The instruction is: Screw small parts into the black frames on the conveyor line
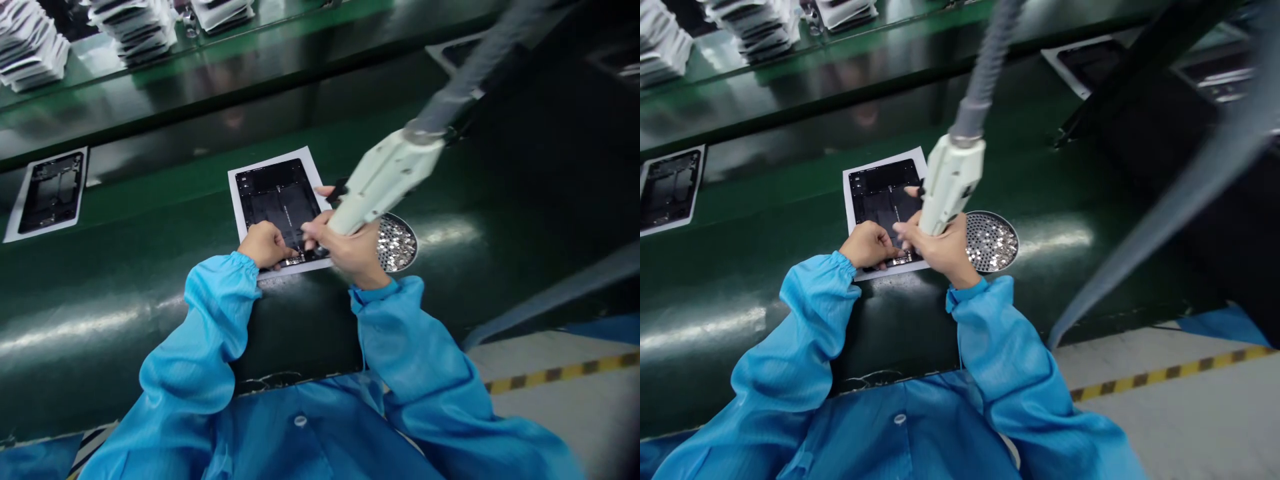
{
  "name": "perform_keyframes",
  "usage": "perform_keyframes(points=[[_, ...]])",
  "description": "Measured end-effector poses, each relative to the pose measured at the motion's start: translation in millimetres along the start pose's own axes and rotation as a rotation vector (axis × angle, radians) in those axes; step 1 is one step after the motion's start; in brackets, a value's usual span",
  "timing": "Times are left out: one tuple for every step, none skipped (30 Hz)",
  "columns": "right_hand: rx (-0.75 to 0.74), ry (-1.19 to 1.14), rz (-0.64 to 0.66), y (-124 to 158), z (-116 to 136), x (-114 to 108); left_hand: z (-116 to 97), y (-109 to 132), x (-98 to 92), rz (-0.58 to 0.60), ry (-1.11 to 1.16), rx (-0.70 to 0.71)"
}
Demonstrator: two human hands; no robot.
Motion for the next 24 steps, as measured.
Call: perform_keyframes(points=[[-0.058, 0.02, -0.045, -3.5, 3.6, -7.6, 0.1, -0.7, 0.2, 0.002, -0.007, -0.009], [-0.117, 0.039, -0.08, -7.1, 6.6, -15.9, 0.1, -1.4, 0.5, 0.003, -0.009, -0.013], [-0.167, 0.052, -0.114, -10.5, 8.9, -24.5, 0.0, -2.1, 0.5, 0.004, -0.012, -0.013], [-0.207, 0.054, -0.145, -13.6, 10.5, -32.8, 0.0, -2.6, 0.4, 0.003, -0.015, -0.013], [-0.23, 0.054, -0.172, -16.3, 11.5, -40.3, 0.1, -2.7, -0.2, 0.002, -0.014, -0.016], [-0.242, 0.054, -0.197, -18.3, 11.9, -46.6, 0.4, -2.5, -1.1, 0.005, -0.009, -0.02], [-0.246, 0.056, -0.217, -19.9, 11.9, -51.4, 1.0, -1.9, -2.5, 0.021, 0.001, -0.023], [-0.242, 0.06, -0.233, -20.9, 11.6, -54.6, 1.9, -0.8, -4.3, 0.051, 0.019, -0.023], [-0.234, 0.067, -0.246, -21.7, 10.9, -56.2, 3.1, 0.6, -6.6, 0.092, 0.046, -0.019], [-0.224, 0.079, -0.252, -22.1, 10.0, -56.6, 4.6, 2.3, -9.4, 0.138, 0.076, -0.015], [-0.214, 0.09, -0.253, -22.5, 8.9, -56.0, 6.5, 4.1, -12.7, 0.181, 0.102, -0.012], [-0.203, 0.097, -0.247, -22.8, 7.7, -54.8, 8.8, 5.9, -16.3, 0.21, 0.118, -0.01], [-0.19, 0.102, -0.238, -23.0, 6.4, -53.4, 11.4, 7.5, -20.3, 0.223, 0.122, -0.01], [-0.179, 0.104, -0.229, -23.1, 5.2, -52.1, 14.2, 8.7, -24.3, 0.22, 0.112, -0.009], [-0.17, 0.101, -0.222, -23.2, 4.2, -51.1, 17.3, 9.5, -28.2, 0.208, 0.091, -0.006], [-0.163, 0.09, -0.215, -23.3, 3.3, -50.4, 20.4, 9.9, -31.9, 0.193, 0.065, 0.001], [-0.158, 0.077, -0.209, -23.3, 2.5, -50.0, 23.3, 10.0, -35.1, 0.179, 0.042, 0.01], [-0.154, 0.064, -0.202, -23.3, 1.9, -49.8, 26.0, 9.9, -37.8, 0.168, 0.024, 0.015], [-0.15, 0.052, -0.195, -23.2, 1.4, -49.8, 28.4, 9.6, -40.0, 0.161, 0.014, 0.013], [-0.146, 0.044, -0.188, -23.2, 1.1, -49.9, 30.2, 9.3, -41.7, 0.157, 0.011, 0.002], [-0.141, 0.04, -0.185, -23.2, 0.8, -49.9, 31.4, 9.0, -42.9, 0.155, 0.016, -0.016], [-0.134, 0.04, -0.184, -23.2, 0.7, -49.9, 32.1, 8.8, -43.7, 0.153, 0.027, -0.036], [-0.128, 0.045, -0.187, -23.2, 0.6, -49.9, 32.2, 8.6, -44.2, 0.152, 0.039, -0.056], [-0.121, 0.053, -0.189, -23.1, 0.6, -49.7, 31.9, 8.5, -44.3, 0.153, 0.052, -0.071]])
Point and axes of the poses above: each hand's wrist, its own y-axis away from the middle knuckle, its own x-axis out of the palm, z = x × y, the point moved 1 cm from there along -y, towards the middle knuckle, and after that the axes turned 12 degrees about -y, right-handed, at the moved point
